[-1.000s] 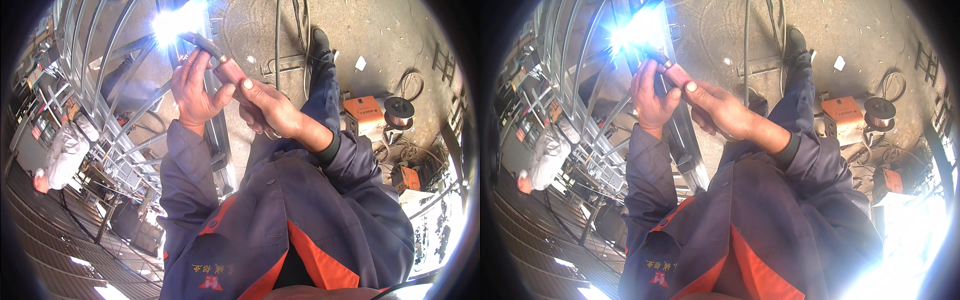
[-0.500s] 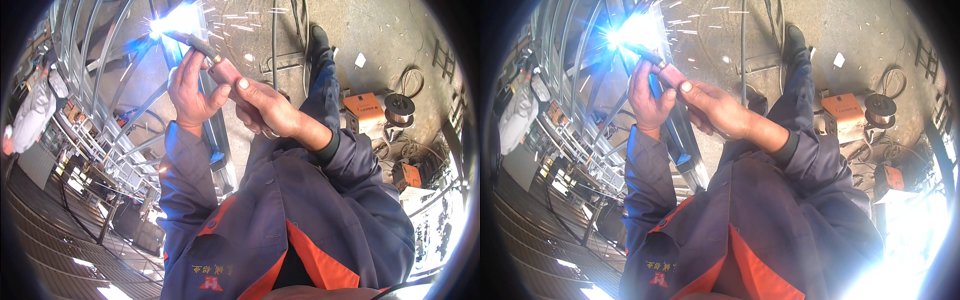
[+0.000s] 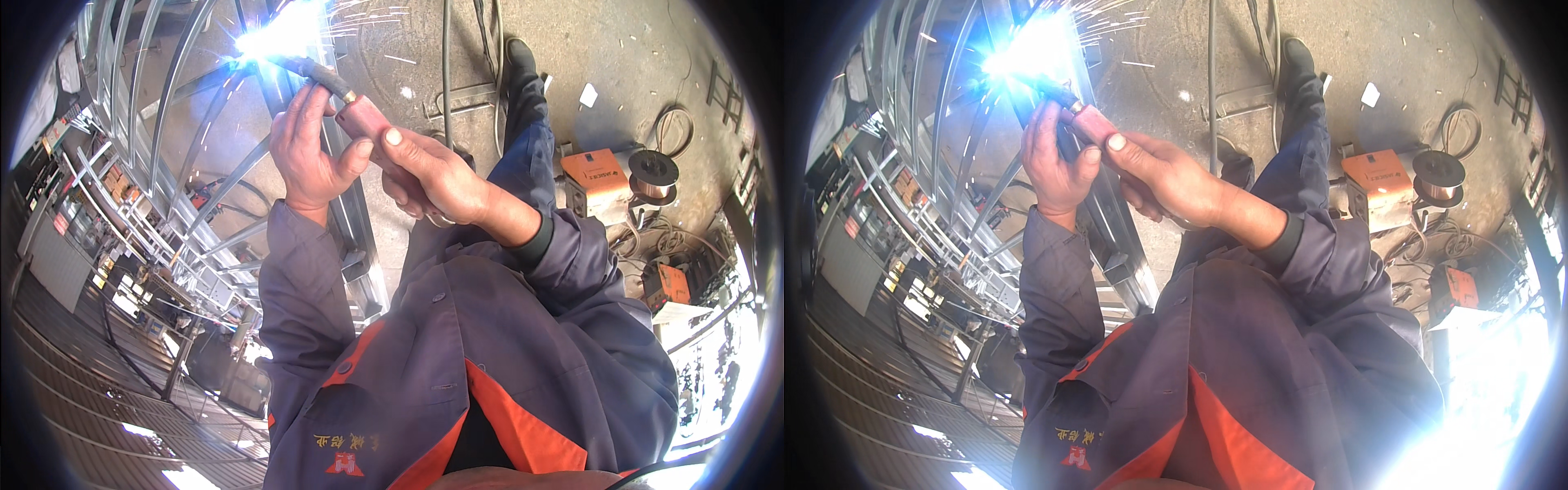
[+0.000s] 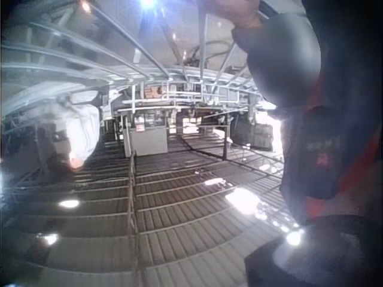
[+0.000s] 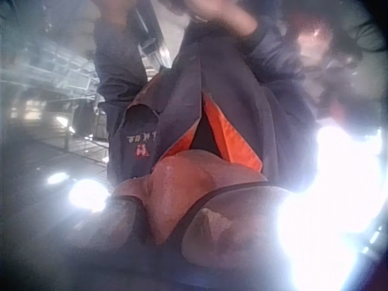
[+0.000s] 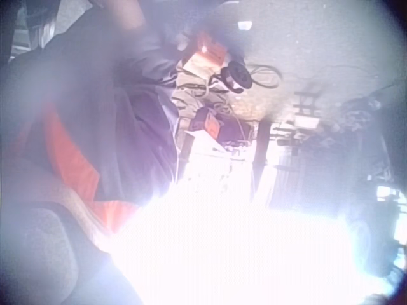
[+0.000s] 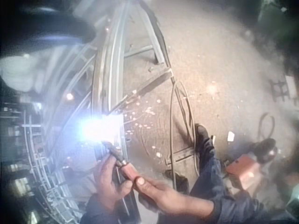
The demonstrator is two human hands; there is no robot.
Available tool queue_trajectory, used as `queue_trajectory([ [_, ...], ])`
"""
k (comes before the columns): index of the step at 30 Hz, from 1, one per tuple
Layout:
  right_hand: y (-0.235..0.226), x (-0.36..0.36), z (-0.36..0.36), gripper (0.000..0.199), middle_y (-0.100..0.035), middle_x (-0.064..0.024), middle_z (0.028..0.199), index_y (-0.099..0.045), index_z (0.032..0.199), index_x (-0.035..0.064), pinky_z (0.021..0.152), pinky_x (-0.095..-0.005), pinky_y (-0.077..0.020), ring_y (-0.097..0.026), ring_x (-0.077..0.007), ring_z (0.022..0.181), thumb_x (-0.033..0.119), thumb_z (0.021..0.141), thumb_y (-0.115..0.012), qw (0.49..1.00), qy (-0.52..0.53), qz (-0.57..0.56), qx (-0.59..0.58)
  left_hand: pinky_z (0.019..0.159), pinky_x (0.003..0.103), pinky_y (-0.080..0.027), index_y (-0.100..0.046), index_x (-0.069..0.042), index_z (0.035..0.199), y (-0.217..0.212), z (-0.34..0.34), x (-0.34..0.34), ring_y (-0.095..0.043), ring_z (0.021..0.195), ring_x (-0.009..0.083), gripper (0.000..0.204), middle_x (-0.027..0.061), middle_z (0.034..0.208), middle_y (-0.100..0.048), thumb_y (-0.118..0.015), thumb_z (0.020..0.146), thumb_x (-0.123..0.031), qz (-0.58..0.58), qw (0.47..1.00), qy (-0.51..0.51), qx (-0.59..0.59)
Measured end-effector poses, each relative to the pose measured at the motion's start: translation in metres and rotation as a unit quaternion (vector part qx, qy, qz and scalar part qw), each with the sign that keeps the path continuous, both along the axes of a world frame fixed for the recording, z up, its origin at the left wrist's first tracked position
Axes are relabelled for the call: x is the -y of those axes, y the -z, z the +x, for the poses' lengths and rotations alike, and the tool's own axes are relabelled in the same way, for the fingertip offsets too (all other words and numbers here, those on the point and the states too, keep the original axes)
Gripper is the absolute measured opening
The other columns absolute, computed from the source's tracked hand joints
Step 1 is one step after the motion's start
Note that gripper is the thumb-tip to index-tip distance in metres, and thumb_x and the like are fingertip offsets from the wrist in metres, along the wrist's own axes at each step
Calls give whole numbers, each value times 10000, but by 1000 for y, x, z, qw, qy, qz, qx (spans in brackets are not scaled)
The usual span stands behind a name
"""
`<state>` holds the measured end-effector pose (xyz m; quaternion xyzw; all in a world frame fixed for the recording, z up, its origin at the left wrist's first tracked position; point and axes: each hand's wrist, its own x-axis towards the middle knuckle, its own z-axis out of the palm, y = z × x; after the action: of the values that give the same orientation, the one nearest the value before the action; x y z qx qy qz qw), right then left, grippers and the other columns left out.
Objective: The person welds a metal frame using a handheld welding torch. They move along the frame, applying welds at multiple joints while sparks and bright light are visible. The person wears a protective jacket and gloves throughout the task.
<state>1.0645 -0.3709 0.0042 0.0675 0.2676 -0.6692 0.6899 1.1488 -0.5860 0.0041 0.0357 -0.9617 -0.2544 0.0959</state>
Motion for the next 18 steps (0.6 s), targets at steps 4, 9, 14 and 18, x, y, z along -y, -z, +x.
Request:
queue_trajectory([
  [4,1,1,2,748,-508,-22,723,-498,1504,-12,491,-266,-381,-473,-100,550,626,1116,-453,1000,4,-2,6,758,417,-537,-630,11,1387,2,-1,0,-711,880,276,870,150,1204,-713,-740,881,-687,1,1000,-1,-16],
  [9,3,0,1,767,-509,-17,699,-493,1512,-9,487,-263,-376,-475,-96,538,644,1114,-436,1000,-10,-1,-10,769,414,-542,-636,16,1376,1,0,0,-711,881,278,882,142,1196,-713,-743,873,-700,0,1000,-7,-9],
  [14,4,0,2,775,-527,-25,699,-484,1529,1,486,-266,-377,-477,-97,532,651,1109,-440,1000,-13,1,-8,771,415,-545,-649,18,1358,0,0,-1,-710,883,274,876,144,1199,-712,-742,872,-705,2,1000,-10,-4],
  [18,6,1,5,744,-532,-27,705,-510,1483,12,485,-267,-383,-479,-100,531,651,1109,-441,1000,0,-6,7,777,419,-555,-653,19,1357,-1,-2,-3,-711,890,274,886,156,1222,-711,-742,869,-715,18,1000,-16,-2],
])
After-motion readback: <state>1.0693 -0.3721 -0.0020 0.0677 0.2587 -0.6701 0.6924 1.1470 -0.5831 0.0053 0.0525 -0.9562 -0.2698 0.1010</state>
